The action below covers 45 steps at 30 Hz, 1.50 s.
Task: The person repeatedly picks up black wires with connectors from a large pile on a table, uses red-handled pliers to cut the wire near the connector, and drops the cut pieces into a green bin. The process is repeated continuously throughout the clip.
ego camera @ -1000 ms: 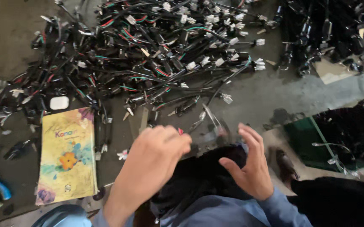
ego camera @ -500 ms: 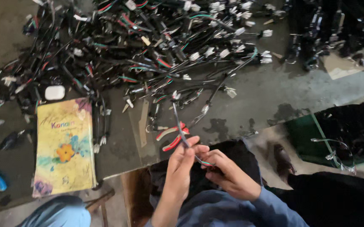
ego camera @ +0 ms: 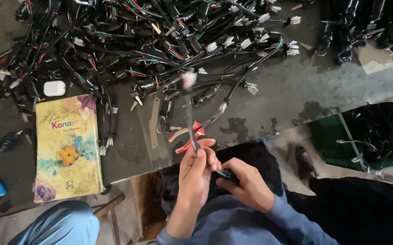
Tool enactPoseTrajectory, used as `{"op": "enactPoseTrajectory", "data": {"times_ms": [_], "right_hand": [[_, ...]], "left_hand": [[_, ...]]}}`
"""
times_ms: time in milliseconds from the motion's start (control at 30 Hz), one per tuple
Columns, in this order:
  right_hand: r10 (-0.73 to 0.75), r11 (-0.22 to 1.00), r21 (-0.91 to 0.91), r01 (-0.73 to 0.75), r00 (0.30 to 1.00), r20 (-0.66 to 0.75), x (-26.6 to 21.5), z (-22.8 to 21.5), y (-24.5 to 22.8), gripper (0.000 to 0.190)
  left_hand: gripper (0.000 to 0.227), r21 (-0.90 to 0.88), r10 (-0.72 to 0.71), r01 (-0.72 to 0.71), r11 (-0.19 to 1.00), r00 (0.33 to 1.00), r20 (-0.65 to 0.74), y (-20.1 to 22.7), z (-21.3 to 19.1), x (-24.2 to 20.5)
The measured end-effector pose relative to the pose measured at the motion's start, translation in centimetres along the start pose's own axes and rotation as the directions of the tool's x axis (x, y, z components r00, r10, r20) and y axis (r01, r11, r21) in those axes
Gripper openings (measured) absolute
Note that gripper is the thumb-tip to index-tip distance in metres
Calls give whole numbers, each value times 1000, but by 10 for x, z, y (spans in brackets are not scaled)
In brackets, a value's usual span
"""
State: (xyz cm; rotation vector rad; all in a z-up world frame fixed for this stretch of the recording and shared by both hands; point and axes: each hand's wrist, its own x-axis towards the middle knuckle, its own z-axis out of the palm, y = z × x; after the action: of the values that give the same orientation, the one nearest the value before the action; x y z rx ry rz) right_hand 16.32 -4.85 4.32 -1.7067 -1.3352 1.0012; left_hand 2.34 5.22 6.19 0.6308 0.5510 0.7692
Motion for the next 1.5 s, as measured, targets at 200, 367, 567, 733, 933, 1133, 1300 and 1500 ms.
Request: {"op": "enactPoseTrajectory", "data": {"times_ms": [200, 367, 567, 733, 933, 1133, 1300, 1500], "right_hand": [[-223, 972, -78, 222, 975, -7, -3, 5, -3, 33], [-50, 875, 483, -32, 986, 157, 2, -2, 9, 22], [-194, 530, 848, -18, 971, 142, -9, 16, 34, 38], [162, 161, 962, -220, 968, 194, -9, 37, 36, 55], [-274, 725, 654, 215, 962, -13, 1, -27, 5, 60], [-130, 569, 818, 87, 991, -15, 3, -50, -30, 31], [-187, 769, 538, 346, 926, -329, 8, -45, -29, 34], [68, 916, 388, 105, 911, -406, 16, -62, -37, 35]], "left_hand": [[24, -103, -75, 62, 993, 989, -128, -12, 8, -6], [36, 337, 109, -137, 931, 989, 102, -23, -4, -25], [44, 365, 186, -264, 893, 954, 236, -23, -14, -43], [43, 348, 295, -425, 836, 882, 367, -15, 4, -48], [27, 486, 88, -197, 852, 968, 237, -5, 13, -55], [24, 796, 7, -182, 578, 976, 218, -5, 24, -43], [30, 828, -138, -43, 559, 980, 144, -1, 31, -47], [22, 880, 183, -274, 387, 959, 218, -8, 18, -43]]}}
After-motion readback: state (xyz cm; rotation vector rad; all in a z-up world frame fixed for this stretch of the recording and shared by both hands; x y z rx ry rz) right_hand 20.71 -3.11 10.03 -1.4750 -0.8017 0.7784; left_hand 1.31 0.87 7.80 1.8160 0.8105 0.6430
